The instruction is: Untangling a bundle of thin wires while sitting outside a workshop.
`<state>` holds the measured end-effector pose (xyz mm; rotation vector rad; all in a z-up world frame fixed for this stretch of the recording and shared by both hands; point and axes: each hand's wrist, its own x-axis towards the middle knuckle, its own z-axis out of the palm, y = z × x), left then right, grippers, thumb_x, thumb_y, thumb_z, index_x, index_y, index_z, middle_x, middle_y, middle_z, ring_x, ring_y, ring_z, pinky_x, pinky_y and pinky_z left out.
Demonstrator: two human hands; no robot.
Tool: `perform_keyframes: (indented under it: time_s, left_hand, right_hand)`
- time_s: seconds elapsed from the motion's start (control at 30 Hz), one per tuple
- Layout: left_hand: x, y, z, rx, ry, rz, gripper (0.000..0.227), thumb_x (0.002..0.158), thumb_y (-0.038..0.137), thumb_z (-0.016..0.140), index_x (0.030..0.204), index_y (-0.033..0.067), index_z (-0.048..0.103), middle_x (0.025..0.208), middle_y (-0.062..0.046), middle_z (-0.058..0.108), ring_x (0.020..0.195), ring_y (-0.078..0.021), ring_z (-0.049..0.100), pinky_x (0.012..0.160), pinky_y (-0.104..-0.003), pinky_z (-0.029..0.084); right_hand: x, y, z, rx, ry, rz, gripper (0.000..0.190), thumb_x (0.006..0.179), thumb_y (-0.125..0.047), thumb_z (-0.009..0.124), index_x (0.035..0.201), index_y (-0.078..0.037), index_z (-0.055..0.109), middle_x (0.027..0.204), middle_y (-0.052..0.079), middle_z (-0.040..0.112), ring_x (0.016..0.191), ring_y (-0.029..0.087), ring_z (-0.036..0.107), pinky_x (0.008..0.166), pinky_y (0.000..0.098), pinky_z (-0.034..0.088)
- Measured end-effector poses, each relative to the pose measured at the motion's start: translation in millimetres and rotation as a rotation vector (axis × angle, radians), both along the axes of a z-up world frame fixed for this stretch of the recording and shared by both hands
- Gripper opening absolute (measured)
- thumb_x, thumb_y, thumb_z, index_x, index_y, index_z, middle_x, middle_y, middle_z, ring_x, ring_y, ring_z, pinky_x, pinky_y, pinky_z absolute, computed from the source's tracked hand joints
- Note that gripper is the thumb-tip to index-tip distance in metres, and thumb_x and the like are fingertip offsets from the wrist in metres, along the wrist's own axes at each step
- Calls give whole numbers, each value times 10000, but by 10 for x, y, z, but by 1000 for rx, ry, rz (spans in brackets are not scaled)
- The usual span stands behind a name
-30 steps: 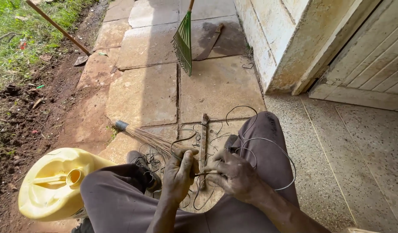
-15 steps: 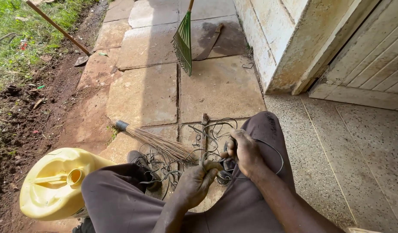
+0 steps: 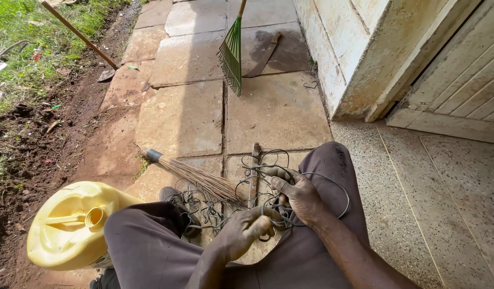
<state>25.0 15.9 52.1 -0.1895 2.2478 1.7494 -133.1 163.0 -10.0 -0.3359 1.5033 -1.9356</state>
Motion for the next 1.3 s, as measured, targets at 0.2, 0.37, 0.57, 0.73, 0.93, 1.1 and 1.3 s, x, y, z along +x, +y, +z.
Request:
perform_keyframes:
  time_s: [0.2,0.37,0.57,0.73,0.93,1.1,1.3]
  left_hand:
    - [-118,-139,-440,306,147,615,748,1005,662,311,1194,58,709,806,-39,634,617,-131,494,580,-313,416]
    - [-164,-107,-418,874,136,677,616,999,419,613,1409,-38,655,711,17,572,546,-62,471,501,-208,387]
    - [-150,-215,-659,905,231,765,410,936,85,775,1333,11,706,844,5,578,624,-87,452,533,-209,390]
    - [-179,-263,-811,711,342,709,293,979,102,762,1261,35,726,869,-42,601,704,-154,560,712,-304,548]
    - [-126,-205,-799,687,340,745,270,975,54,739,1236,0,695,947,-106,655,705,-204,615,678,-350,579]
    - [-158,-261,-835,941,374,795,215,905,-75,749,1047,72,681,1038,-171,760,938,-211,710,608,-262,492]
    - [-72,-348,-490,1054,373,671,875,856,11,761,1646,-31,389,787,-68,720,858,-188,701,815,-326,531]
  right_hand:
    - [147,33,21,48,85,152,327,1020,-139,681,1313,-35,781,849,60,709,602,48,484,486,180,415]
    - [249,-29,-99,13,145,262,315,1016,-102,682,1309,-19,764,876,20,645,719,72,515,591,205,435]
    - [327,-9,-47,26,165,354,342,941,-88,790,1269,-50,702,1009,50,714,897,118,663,798,259,575]
    - [298,-17,224,158,395,484,737,878,-547,725,1426,-58,666,1401,78,725,1298,205,683,1124,377,534]
    - [381,8,100,306,419,421,609,957,-466,632,1431,-90,694,1231,48,809,904,117,739,853,294,628]
    - [447,-13,74,232,329,316,405,1015,-229,647,1351,-33,759,689,11,610,564,75,510,489,238,419]
    - [421,-39,26,200,276,333,391,1007,-248,645,1304,-41,793,641,37,665,577,88,583,556,255,470]
